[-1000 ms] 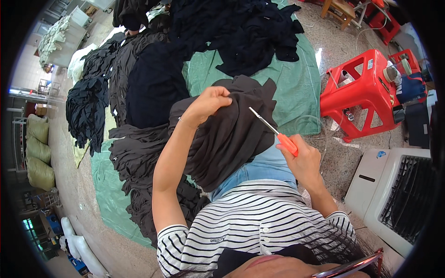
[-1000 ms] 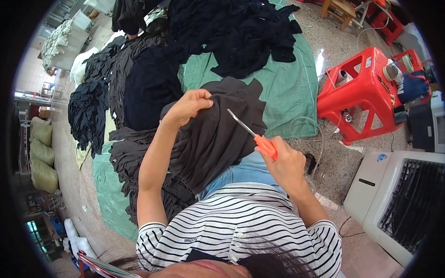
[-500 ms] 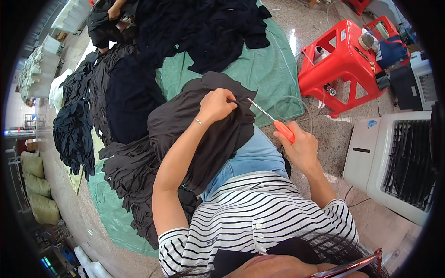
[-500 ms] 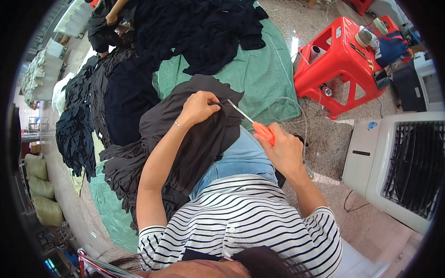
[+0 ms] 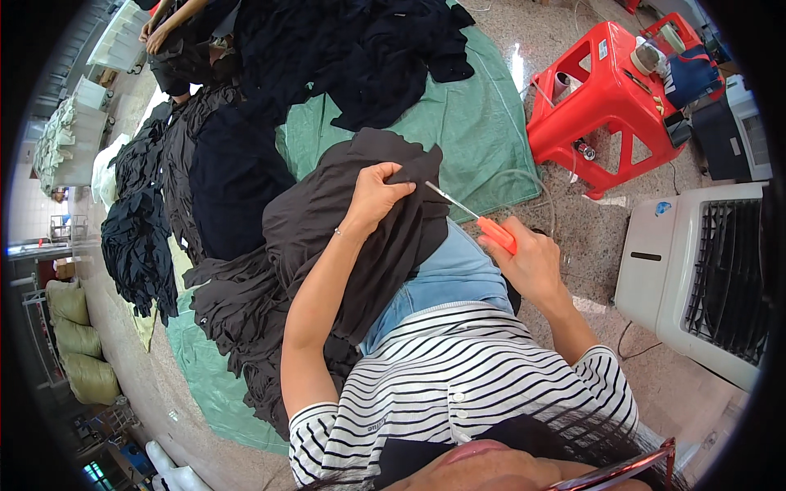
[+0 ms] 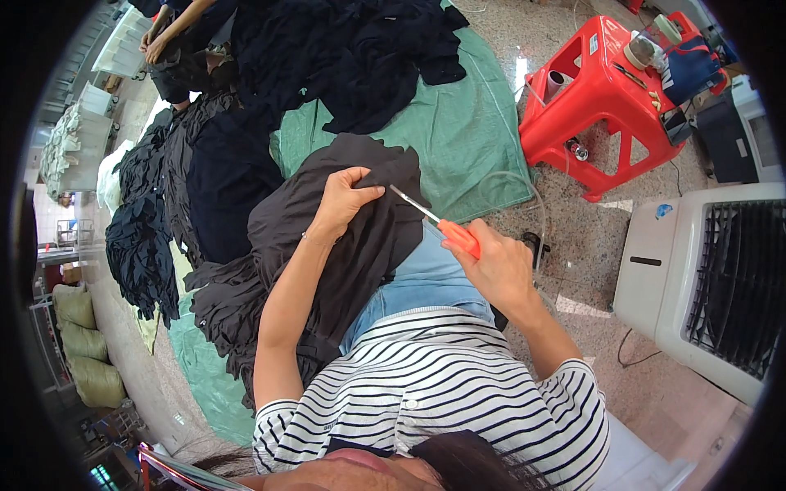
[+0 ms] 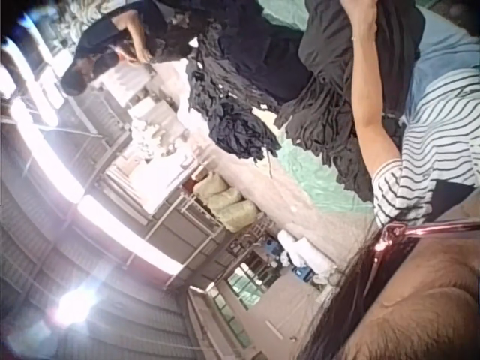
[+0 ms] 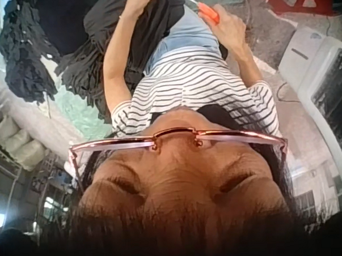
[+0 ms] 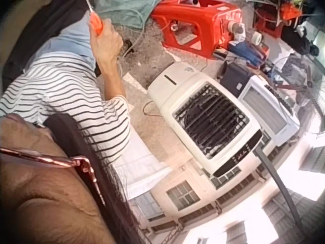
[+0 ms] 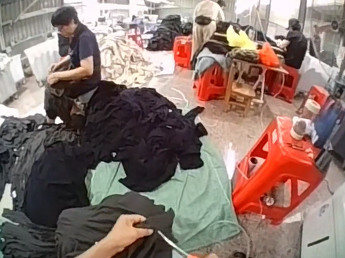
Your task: The person trims loose threads from garments one by one using thread snips, then places each trimmed garment onto a pile on the floor.
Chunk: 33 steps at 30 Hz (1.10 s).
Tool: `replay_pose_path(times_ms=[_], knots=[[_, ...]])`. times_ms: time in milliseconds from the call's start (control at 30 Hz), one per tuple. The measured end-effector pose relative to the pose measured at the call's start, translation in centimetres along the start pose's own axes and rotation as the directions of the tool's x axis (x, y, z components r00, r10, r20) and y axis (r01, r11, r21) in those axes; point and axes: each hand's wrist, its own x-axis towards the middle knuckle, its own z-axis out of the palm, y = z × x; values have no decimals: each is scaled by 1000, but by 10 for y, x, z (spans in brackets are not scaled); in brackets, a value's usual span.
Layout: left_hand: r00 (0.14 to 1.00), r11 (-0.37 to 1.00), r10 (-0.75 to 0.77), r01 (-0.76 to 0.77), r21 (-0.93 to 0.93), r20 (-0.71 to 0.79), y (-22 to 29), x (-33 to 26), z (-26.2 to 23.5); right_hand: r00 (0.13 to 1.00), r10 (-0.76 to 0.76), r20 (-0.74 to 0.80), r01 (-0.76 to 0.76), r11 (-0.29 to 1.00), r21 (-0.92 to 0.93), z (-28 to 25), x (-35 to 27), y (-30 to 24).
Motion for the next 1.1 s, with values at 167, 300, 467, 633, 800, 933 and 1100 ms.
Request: replay_pose_path(times_ms=[167,300,467,633,800,933,1100], knots=[[999,997,3,-6,-78,-44,-3,-3,0,999,-39,14,39,999,-5,2,0,-4],[998,998,-2,-3,-65,-62,-4,-6,0,999,-27,46,29,999,-42,1,2,-5],[998,997,35,-38,-64,-51,-9,-2,1,998,-51,31,50,999,20,6,2,-5],[946,802,296,-172,572,-131,4,-8,6,998,-10,-54,12,999,34,9,12,-3],[973,162,228,-16,987,-22,25,-24,45,973,182,-144,-170,981,93,10,28,22],[914,522,345,3,853,-214,31,-13,-6,960,229,-161,-206,968,147,11,28,31],[668,412,420,-744,-527,-614,51,-119,-112,954,216,-208,-192,973,131,15,31,60]])
